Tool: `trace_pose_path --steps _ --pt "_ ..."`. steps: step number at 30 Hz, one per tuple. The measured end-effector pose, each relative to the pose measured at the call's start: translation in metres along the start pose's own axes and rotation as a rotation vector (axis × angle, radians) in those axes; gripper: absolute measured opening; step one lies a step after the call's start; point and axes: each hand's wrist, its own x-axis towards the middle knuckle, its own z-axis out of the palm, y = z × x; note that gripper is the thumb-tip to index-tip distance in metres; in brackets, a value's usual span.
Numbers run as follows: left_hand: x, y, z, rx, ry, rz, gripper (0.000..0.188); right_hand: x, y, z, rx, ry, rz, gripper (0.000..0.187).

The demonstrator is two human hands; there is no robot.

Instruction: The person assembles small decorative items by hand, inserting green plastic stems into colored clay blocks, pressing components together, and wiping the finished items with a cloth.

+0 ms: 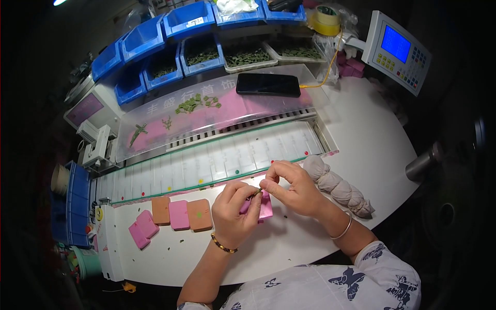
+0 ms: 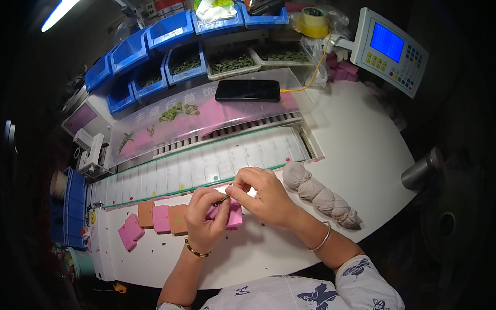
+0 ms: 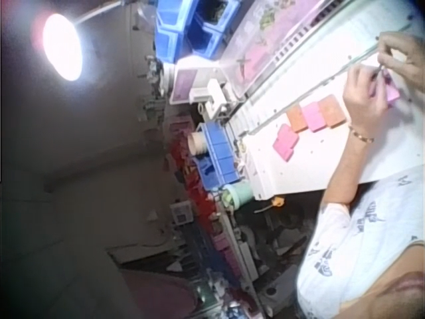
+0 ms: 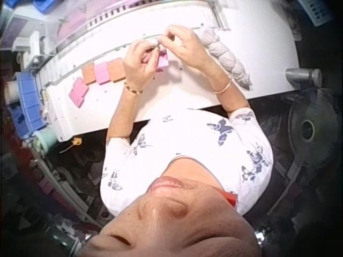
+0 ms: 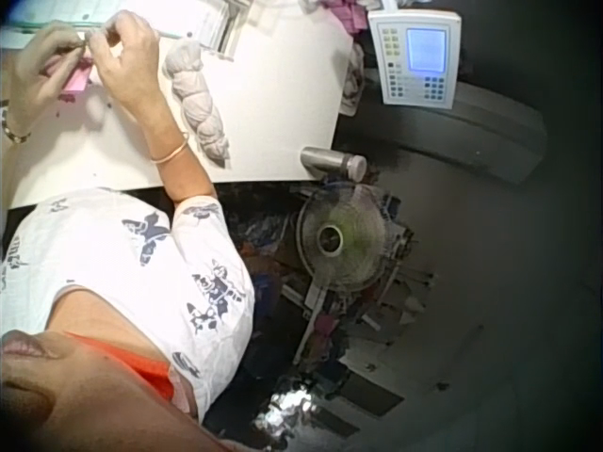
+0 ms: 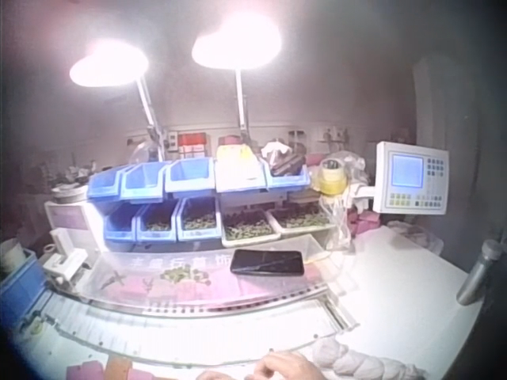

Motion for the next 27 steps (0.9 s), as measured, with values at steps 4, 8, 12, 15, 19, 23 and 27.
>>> trace_pose_path --steps 4,8,12,15,19,23,27 --pt "-0.001 -0.004 -0.001 0.114 0.012 0.109 0.017 -0.004 0.002 0.0 0.108 -0.038 0.136 0.015" --pt "-0.001 -0.001 0.0 0.046 0.035 0.049 0.029 -0.004 0.011 0.003 0.229 -0.001 0.134 0.016" --pt "-0.004 -0.003 0.0 -0.103 0.037 -0.218 0.036 -0.003 0.012 0.0 0.264 0.061 0.117 0.01" --pt "-0.004 -0.006 -0.005 -0.199 -0.021 -0.318 0.035 -0.002 0.009 0.001 0.199 0.104 0.068 0.01" --pt "-0.006 -0.009 -0.001 -0.334 -0.036 -0.373 0.031 -0.002 0.016 0.001 0.175 0.143 0.006 0.011" --pt "-0.006 -0.007 -0.002 -0.407 -0.033 -0.41 0.028 -0.003 0.016 0.001 0.197 0.152 0.009 0.011" --pt "-0.005 -0.005 -0.003 -0.432 -0.037 -0.427 0.027 -0.004 0.017 0.003 0.199 0.146 0.029 0.01"
